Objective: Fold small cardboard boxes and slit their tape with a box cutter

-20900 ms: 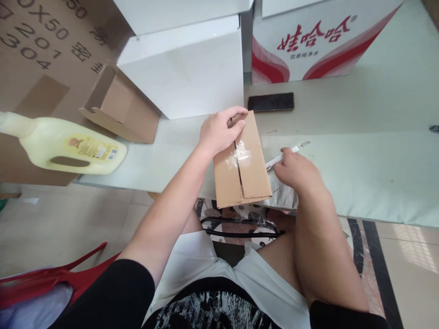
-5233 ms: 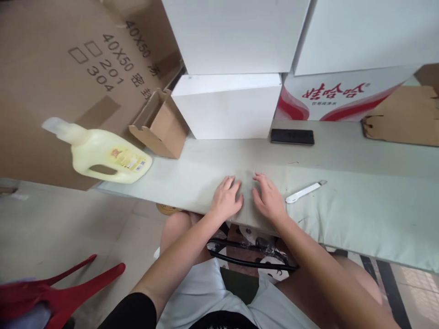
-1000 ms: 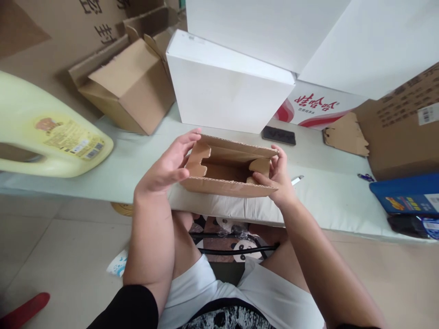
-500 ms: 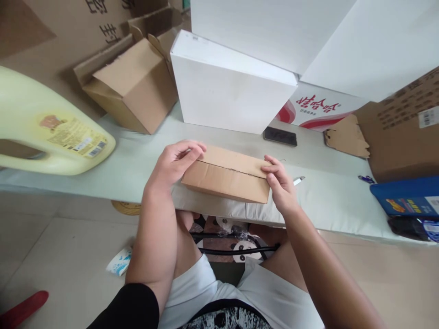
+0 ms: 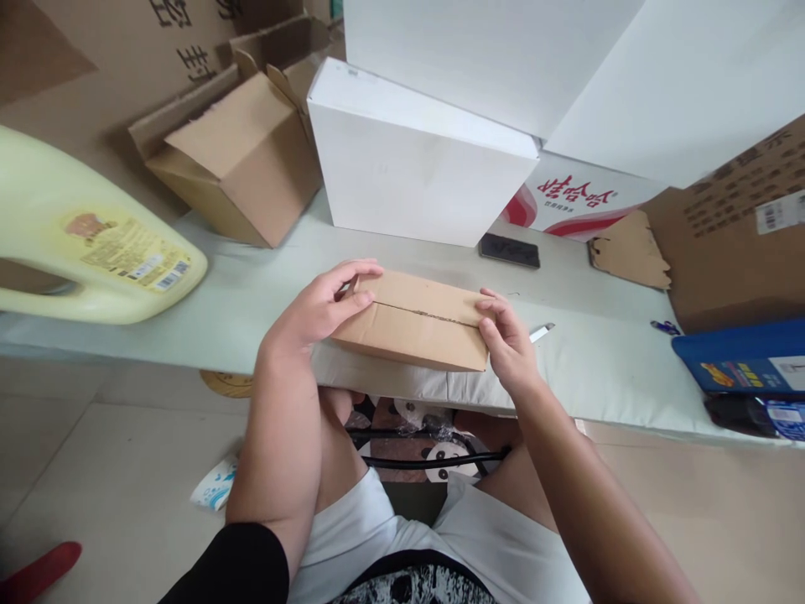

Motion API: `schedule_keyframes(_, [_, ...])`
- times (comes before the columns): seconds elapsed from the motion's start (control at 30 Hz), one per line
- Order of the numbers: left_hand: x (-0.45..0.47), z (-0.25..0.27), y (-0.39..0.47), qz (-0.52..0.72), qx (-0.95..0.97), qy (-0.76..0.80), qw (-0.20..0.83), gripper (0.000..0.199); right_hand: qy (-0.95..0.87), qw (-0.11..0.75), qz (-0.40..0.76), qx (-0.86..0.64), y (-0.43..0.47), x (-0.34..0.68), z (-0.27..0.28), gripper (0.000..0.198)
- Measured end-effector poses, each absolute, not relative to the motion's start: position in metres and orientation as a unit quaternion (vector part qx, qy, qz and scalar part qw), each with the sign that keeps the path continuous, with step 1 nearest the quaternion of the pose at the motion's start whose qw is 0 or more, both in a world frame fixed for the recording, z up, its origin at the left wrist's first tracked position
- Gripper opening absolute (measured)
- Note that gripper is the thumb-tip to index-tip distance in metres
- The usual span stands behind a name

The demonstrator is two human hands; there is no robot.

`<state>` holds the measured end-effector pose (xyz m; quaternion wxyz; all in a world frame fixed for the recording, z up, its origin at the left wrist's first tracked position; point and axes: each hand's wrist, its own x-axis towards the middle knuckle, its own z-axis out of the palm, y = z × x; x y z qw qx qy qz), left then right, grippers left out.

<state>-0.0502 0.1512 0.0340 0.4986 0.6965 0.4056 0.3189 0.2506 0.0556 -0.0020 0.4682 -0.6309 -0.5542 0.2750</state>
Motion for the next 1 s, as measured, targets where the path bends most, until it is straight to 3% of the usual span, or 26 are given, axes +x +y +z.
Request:
schedule_keyframes(0.2, [-0.051,0.033,0.151,0.317,0.7,0.394,0.505,0.034,-0.48,0.286,0.114,-0.822,0.045,0.3,-0.034,0.048])
schedule_keyframes(0.37, [-0.05,0.034,0.151,0.318,0.697,0.403,0.501,0.034,-0.505,0.204,0.093,-0.834,0.035,0.318,-0.05,0.035])
schedule_keyframes(0.5, [-0.049,0.034,0.151,0.322,0.697,0.407,0.496,0.035,-0.519,0.175,0.083,-0.832,0.031,0.32,-0.054,0.027])
schedule_keyframes(0.67, [-0.049,0.031,0.151,0.328,0.689,0.407,0.502,0.034,-0.472,0.173,0.033,-0.864,0.028,0.316,-0.058,0.051])
schedule_keyframes(1.0, [-0.048,0.034,0.152,0.324,0.709,0.391,0.49,0.031,-0.413,0.136,0.086,-0.897,0.024,0.319,-0.043,0.065])
